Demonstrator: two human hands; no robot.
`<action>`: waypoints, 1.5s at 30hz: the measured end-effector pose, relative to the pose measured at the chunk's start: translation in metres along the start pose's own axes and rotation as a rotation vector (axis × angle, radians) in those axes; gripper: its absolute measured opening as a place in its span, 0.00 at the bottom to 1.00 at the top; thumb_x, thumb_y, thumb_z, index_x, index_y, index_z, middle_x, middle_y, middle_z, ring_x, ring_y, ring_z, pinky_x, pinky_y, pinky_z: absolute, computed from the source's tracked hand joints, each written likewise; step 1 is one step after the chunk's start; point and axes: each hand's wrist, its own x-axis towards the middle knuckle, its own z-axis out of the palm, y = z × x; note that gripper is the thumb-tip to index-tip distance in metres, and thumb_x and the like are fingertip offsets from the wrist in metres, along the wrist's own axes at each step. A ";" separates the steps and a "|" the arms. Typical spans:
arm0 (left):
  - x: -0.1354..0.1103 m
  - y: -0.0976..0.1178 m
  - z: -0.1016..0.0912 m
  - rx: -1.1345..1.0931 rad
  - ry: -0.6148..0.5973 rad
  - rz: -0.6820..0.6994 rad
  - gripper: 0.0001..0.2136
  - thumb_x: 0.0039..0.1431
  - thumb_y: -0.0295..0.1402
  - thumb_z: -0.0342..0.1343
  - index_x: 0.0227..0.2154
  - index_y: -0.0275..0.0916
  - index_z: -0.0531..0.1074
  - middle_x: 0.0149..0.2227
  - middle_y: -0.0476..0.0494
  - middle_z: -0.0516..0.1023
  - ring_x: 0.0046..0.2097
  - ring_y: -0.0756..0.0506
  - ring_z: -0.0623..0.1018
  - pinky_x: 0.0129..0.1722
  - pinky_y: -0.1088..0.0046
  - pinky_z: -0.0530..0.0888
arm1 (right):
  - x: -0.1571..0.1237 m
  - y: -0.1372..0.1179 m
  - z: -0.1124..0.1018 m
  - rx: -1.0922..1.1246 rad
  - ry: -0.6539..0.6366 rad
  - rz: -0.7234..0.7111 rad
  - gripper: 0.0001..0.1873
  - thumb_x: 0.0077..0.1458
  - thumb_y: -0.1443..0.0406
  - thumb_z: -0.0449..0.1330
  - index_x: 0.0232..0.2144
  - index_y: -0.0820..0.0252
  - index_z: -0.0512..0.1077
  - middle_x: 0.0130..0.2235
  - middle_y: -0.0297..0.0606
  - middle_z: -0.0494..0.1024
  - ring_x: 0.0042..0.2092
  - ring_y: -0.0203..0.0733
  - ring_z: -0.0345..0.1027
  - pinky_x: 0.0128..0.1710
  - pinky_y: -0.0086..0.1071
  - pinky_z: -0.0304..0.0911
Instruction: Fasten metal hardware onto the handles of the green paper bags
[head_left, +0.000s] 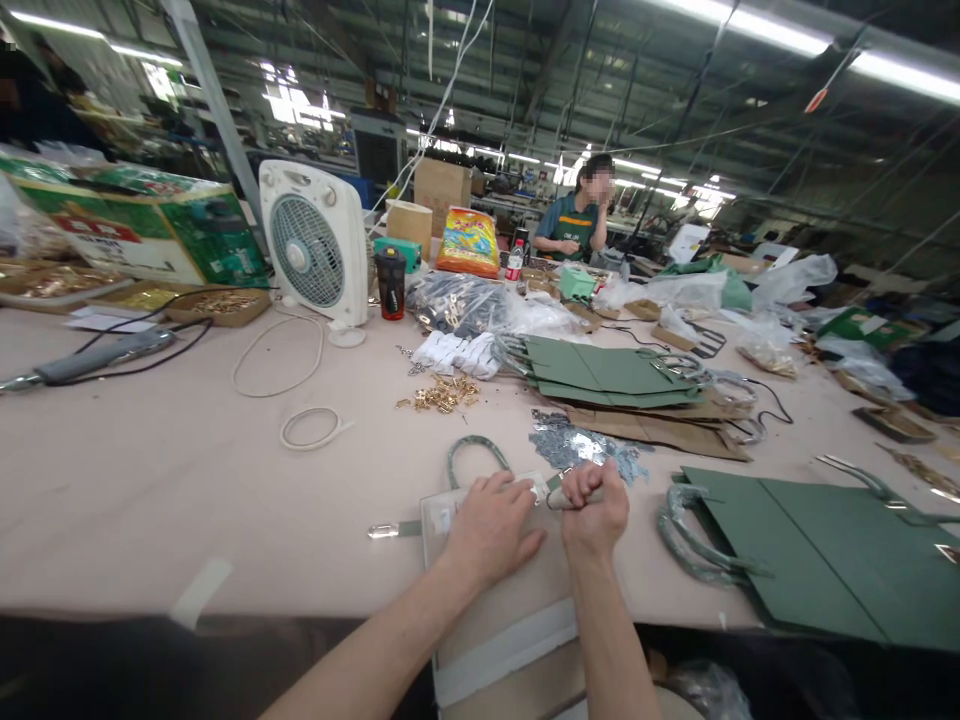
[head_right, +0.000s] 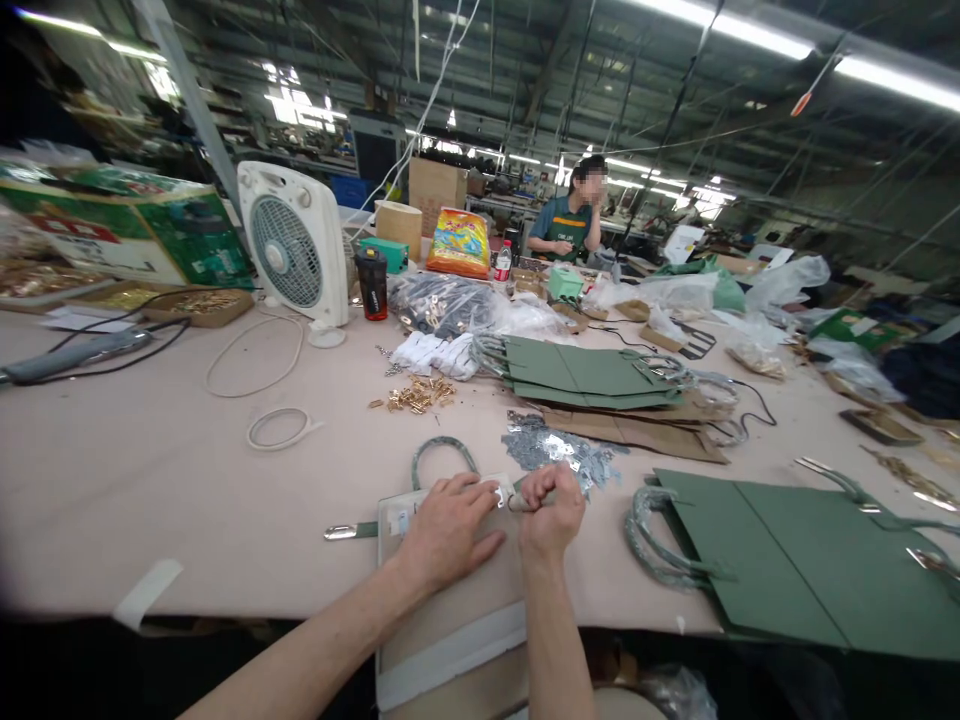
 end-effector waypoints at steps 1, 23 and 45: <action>0.000 0.000 0.000 -0.001 0.001 -0.004 0.19 0.62 0.44 0.62 0.53 0.44 0.71 0.61 0.44 0.75 0.62 0.37 0.69 0.57 0.54 0.68 | -0.003 0.002 0.001 -0.005 -0.008 -0.019 0.24 0.64 0.54 0.57 0.20 0.56 0.57 0.20 0.23 0.55 0.18 0.29 0.47 0.19 0.27 0.47; 0.010 -0.002 0.001 -0.014 0.002 -0.141 0.25 0.57 0.43 0.63 0.55 0.41 0.68 0.55 0.39 0.76 0.55 0.36 0.72 0.52 0.58 0.70 | -0.002 0.032 0.019 -0.513 -0.165 -0.101 0.26 0.64 0.53 0.59 0.18 0.56 0.61 0.17 0.26 0.60 0.18 0.31 0.52 0.19 0.29 0.51; 0.011 0.001 0.011 0.073 0.009 -0.170 0.29 0.57 0.53 0.63 0.55 0.40 0.71 0.53 0.36 0.76 0.51 0.34 0.73 0.50 0.53 0.70 | 0.023 0.037 0.018 -0.418 -0.288 0.090 0.25 0.61 0.50 0.61 0.19 0.57 0.62 0.15 0.23 0.58 0.16 0.29 0.48 0.15 0.26 0.45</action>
